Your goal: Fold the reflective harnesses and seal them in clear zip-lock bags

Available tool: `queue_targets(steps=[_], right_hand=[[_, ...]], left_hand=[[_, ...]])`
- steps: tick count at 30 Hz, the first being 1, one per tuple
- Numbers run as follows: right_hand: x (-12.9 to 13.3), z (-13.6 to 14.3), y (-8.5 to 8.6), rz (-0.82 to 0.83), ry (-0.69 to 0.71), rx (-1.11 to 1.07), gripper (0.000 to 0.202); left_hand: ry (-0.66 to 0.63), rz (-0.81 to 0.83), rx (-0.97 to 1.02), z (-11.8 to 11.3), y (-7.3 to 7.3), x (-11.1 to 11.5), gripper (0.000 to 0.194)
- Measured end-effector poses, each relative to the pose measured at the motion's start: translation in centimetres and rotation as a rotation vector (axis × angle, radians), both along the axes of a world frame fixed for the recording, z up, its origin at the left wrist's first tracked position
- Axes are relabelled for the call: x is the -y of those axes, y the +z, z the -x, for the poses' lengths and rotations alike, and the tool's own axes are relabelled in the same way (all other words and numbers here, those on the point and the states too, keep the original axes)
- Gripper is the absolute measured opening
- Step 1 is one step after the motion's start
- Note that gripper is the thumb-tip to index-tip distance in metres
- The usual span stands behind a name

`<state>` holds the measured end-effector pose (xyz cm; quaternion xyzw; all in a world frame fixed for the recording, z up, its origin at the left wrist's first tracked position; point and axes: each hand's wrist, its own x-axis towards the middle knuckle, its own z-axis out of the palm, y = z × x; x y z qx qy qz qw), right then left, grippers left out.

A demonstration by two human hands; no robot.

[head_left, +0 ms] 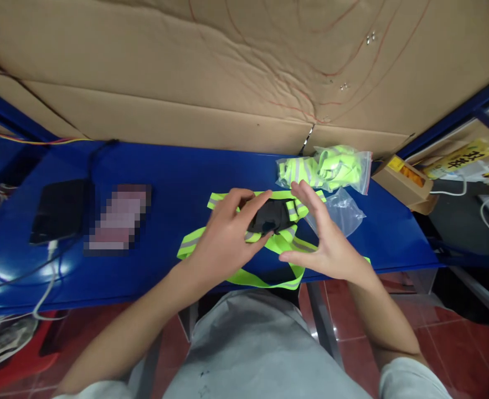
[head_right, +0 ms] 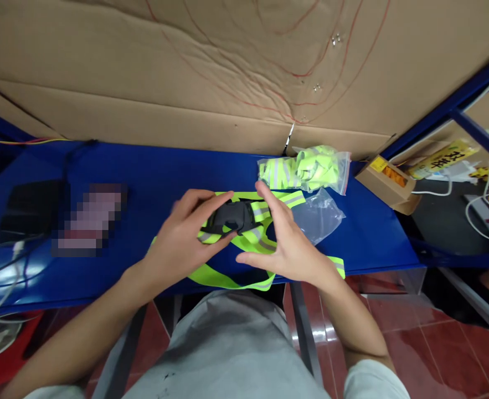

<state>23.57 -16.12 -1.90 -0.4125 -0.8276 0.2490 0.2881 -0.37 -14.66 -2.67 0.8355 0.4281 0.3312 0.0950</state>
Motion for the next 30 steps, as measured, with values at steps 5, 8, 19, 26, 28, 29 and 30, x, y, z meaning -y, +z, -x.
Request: queue_targets(steps=[5,8,19,26,28,29,30], right_hand=[[-0.6,-0.2,1.9,0.122,0.115,0.011,0.121],[-0.7,1.3,2.8,0.187,0.183,-0.126,0.108],[0.0,3.7,6.0,0.822,0.118,-0.793,0.038],[-2.2,3.9,5.7,0.965,0.198,-0.788,0.033],[-2.9,3.7,5.2,0.919,0.204,-0.726,0.036],[-3.2,3.6,4.9,0.893,0.2,-0.699,0.036],[-3.6,3.6,4.6,0.871,0.193,-0.683,0.036]], left_hand=[[-0.058,0.078,0.212,1.7,3.4,0.7,0.046],[-0.108,0.001,0.315,1.8,4.7,1.3,0.048],[-0.444,0.819,0.824,2.8,5.6,2.2,0.11],[-0.491,0.961,0.908,1.0,4.0,0.8,0.034],[-0.403,0.956,0.938,0.8,3.9,0.4,0.047],[-0.347,0.944,0.957,0.7,3.8,0.1,0.051],[-0.303,0.932,0.979,0.6,3.7,-0.3,0.051]])
